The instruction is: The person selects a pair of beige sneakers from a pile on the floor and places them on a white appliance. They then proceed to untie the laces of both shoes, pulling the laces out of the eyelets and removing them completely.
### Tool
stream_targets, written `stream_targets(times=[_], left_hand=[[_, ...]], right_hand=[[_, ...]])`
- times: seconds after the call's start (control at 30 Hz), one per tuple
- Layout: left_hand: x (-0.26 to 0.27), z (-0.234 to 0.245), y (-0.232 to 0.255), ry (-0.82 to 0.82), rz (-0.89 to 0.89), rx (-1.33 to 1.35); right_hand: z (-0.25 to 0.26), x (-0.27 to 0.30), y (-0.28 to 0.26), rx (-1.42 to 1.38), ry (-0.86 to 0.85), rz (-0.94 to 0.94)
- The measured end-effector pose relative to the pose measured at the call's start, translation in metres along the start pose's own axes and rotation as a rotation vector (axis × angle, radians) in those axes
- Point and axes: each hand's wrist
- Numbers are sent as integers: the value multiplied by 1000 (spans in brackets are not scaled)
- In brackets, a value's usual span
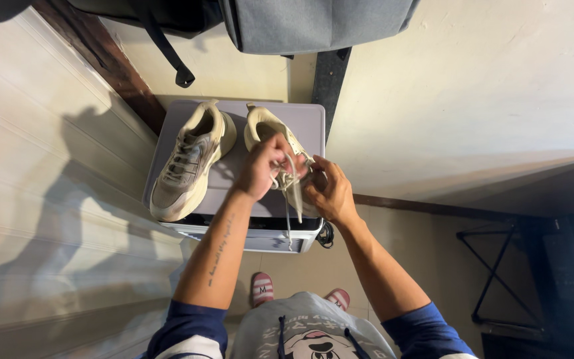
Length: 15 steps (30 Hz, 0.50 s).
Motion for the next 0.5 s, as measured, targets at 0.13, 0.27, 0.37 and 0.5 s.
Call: stream_targets(times=[0.13,0.27,0.37,0.5], left_hand=[[3,6,20,-1,150,-465],[10,1,35,10,534,-1234],[15,-9,31,134,260,-1483],[16,-7,17,132,69,-1502]], right_hand=[[1,-1,-5,45,3,29],[5,-1,-12,271,50,255],[6,-6,-20,263,3,298],[5,-13,-25,226,-97,241]])
Point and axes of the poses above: each hand's wrist, its own x-axis away from the middle knuckle, its own z-axis out of the back of the hand, y = z × x, and after that the axes turned 6 degrees about -y, right-handed
